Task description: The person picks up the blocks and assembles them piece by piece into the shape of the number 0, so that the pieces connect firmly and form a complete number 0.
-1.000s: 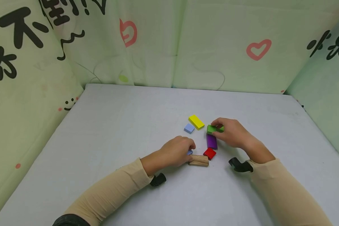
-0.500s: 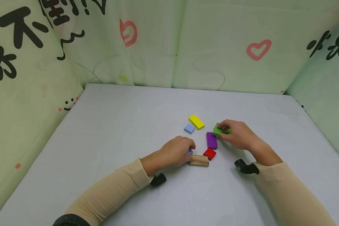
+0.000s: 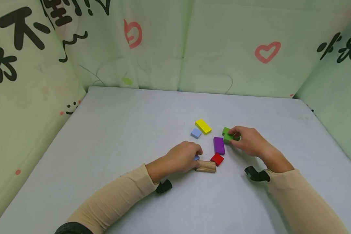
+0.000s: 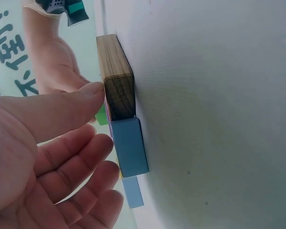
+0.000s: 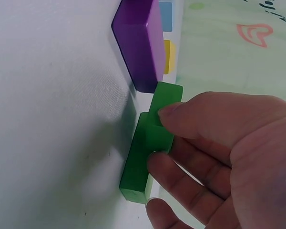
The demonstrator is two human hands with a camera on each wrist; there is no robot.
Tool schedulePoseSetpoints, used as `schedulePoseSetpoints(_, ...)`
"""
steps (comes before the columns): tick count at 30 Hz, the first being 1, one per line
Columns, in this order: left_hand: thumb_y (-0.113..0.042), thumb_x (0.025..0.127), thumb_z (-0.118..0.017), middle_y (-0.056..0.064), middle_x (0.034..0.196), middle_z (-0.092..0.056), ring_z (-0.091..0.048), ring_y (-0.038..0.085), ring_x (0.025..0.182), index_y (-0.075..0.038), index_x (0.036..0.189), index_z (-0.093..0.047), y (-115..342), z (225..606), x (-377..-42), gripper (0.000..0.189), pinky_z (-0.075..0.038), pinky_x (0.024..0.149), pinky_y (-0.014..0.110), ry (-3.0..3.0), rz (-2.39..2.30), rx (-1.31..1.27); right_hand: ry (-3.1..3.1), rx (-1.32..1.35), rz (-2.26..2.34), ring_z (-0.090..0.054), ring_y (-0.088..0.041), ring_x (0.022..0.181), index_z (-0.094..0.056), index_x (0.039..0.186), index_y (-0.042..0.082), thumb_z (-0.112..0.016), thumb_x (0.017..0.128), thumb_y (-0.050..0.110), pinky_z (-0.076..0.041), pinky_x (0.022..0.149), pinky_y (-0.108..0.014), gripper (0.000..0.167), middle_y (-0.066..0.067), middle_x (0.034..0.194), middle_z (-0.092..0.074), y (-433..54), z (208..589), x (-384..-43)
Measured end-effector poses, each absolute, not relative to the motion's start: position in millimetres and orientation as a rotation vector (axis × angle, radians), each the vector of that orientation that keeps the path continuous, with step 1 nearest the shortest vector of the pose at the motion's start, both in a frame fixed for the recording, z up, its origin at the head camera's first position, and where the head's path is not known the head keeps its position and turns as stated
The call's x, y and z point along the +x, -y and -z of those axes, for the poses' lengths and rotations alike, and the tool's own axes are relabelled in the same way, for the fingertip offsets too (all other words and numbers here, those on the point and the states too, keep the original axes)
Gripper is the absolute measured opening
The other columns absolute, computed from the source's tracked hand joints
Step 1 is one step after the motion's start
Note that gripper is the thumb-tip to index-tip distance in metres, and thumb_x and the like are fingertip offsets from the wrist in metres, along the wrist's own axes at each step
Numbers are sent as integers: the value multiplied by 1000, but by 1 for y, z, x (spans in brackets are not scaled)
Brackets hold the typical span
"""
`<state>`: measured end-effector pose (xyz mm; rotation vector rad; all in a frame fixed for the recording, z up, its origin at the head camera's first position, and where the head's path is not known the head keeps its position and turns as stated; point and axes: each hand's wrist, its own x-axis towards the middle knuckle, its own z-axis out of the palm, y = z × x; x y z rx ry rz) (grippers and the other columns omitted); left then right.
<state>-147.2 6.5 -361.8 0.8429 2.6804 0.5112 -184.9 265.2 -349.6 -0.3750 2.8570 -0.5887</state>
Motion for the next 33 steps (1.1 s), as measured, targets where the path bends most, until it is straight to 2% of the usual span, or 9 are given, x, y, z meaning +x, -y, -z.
schedulePoseSetpoints(11, -24, 90, -77, -2, 108, -68, -56, 14, 97, -12, 121, -69, -6, 363, -148, 34, -48, 87, 24, -2685, -512, 851, -2854, -337, 584, -57, -37, 105, -59, 127, -5, -64, 95, 13, -51, 86, -49, 37, -23, 117, -63, -262, 351, -189)
schedulePoseSetpoints(33, -23, 90, -77, -3, 108, -68, -57, 13, 98, -12, 121, -69, -6, 362, -147, 34, -48, 88, 24, -2687, -510, 857, -2858, -334, 571, -55, -37, 100, -58, 127, -5, -63, 95, 12, -54, 78, -43, 37, -24, 112, -62, -258, 350, -205)
